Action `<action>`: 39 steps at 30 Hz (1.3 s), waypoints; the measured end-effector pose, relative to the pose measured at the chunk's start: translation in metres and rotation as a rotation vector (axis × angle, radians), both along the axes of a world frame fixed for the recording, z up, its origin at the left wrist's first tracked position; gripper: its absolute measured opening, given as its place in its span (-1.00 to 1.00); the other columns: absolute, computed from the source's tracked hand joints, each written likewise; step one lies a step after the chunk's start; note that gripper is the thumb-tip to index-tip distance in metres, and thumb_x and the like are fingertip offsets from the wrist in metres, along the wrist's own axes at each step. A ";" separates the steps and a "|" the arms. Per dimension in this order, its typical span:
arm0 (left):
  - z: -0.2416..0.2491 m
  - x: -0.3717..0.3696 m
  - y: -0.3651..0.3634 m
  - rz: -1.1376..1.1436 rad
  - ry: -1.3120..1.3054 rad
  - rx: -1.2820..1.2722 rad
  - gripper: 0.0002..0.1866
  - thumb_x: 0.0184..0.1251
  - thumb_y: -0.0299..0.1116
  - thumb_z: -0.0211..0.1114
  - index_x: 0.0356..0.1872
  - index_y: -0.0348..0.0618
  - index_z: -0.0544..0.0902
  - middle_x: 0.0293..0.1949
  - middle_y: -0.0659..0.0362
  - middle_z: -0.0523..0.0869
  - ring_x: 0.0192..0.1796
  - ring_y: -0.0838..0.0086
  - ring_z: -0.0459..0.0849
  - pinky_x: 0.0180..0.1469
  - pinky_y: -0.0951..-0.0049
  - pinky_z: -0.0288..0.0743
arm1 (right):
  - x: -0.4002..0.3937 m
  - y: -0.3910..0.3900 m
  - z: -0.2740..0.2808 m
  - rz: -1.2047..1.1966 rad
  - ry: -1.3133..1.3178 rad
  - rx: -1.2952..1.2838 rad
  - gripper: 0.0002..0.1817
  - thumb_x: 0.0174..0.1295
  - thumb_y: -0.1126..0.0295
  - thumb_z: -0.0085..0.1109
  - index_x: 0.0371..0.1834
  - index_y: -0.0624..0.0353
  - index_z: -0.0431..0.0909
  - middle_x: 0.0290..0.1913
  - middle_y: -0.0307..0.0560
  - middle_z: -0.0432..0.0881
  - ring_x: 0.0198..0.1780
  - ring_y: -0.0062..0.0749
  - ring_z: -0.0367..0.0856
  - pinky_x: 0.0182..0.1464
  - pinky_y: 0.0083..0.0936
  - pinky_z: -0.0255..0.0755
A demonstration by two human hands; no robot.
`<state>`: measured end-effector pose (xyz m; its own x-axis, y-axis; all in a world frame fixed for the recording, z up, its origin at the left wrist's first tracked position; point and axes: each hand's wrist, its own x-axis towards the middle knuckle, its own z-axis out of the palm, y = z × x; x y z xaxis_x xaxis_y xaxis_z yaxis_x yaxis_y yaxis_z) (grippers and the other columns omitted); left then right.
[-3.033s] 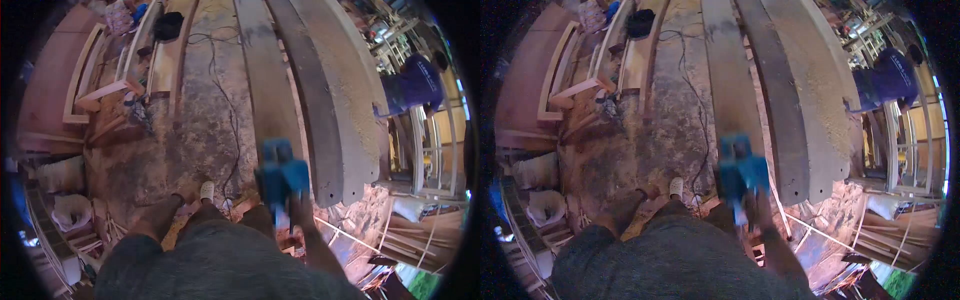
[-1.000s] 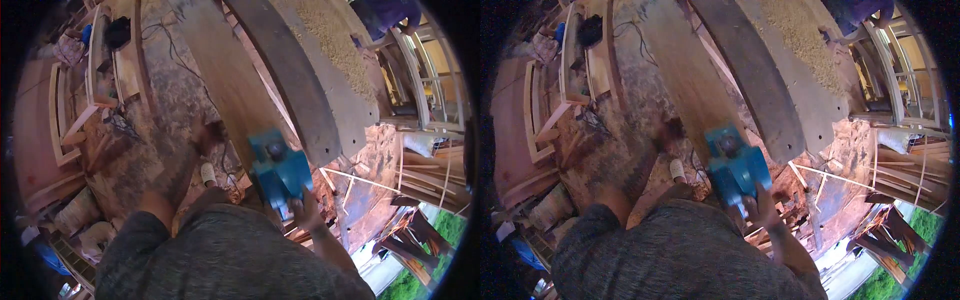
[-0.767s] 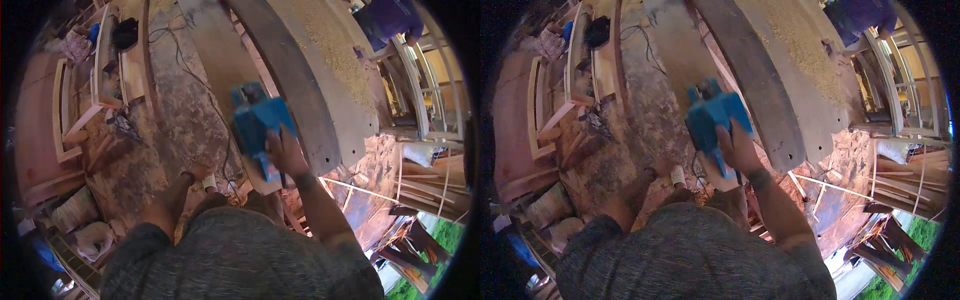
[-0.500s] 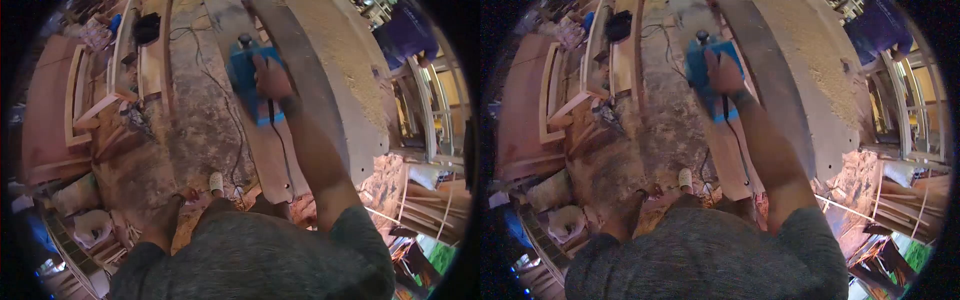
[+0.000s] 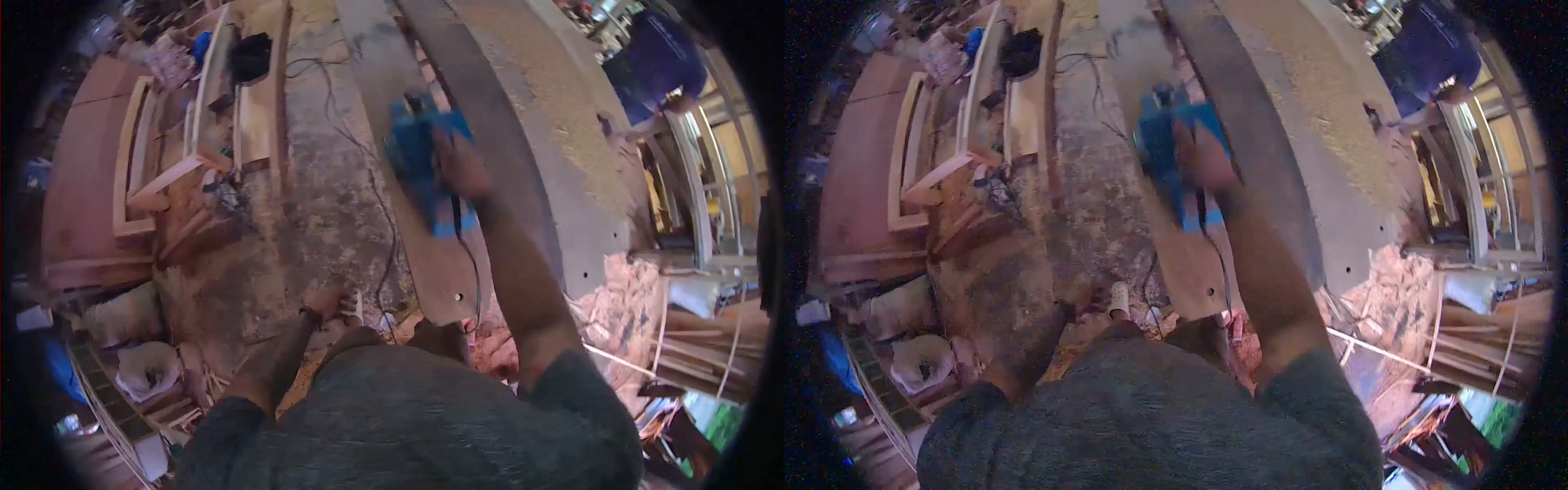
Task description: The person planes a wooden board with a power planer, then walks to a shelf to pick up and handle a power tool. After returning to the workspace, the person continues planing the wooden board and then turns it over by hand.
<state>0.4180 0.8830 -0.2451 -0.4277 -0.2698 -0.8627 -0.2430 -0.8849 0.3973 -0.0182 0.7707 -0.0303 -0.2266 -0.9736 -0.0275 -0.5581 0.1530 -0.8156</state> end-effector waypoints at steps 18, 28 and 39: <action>0.033 -0.226 -0.063 0.382 0.398 -0.197 -0.33 0.68 0.22 -0.10 0.39 -0.18 0.46 0.17 0.03 0.68 0.05 0.21 0.72 0.18 0.07 0.59 | 0.010 0.325 0.024 -0.147 -0.234 0.148 -0.49 0.57 0.17 -0.04 0.28 0.45 0.35 -0.42 0.03 0.63 -0.39 -0.27 0.66 -0.31 -0.29 0.51; -0.078 -0.048 -0.042 -0.048 -0.153 -0.345 -0.41 0.60 0.22 0.00 0.31 -0.01 0.56 -0.04 0.18 0.72 -0.22 0.37 0.69 -0.15 0.23 0.59 | -0.024 -0.010 0.016 -0.186 -0.254 0.118 -0.56 0.51 -0.02 0.16 -0.05 0.20 0.58 -0.29 0.07 0.69 -0.42 -0.15 0.72 -0.38 -0.21 0.58; -0.042 0.036 -0.053 -0.068 -0.497 -0.712 -0.66 0.57 -0.16 0.20 0.07 -0.19 0.73 0.01 0.10 0.81 0.00 0.29 0.79 0.00 0.22 0.65 | -0.058 -0.266 -0.009 0.000 -0.038 0.008 -0.30 0.55 -0.28 -0.11 -0.05 0.27 0.60 -0.41 -0.02 0.69 -0.39 -0.14 0.74 -0.27 -0.14 0.59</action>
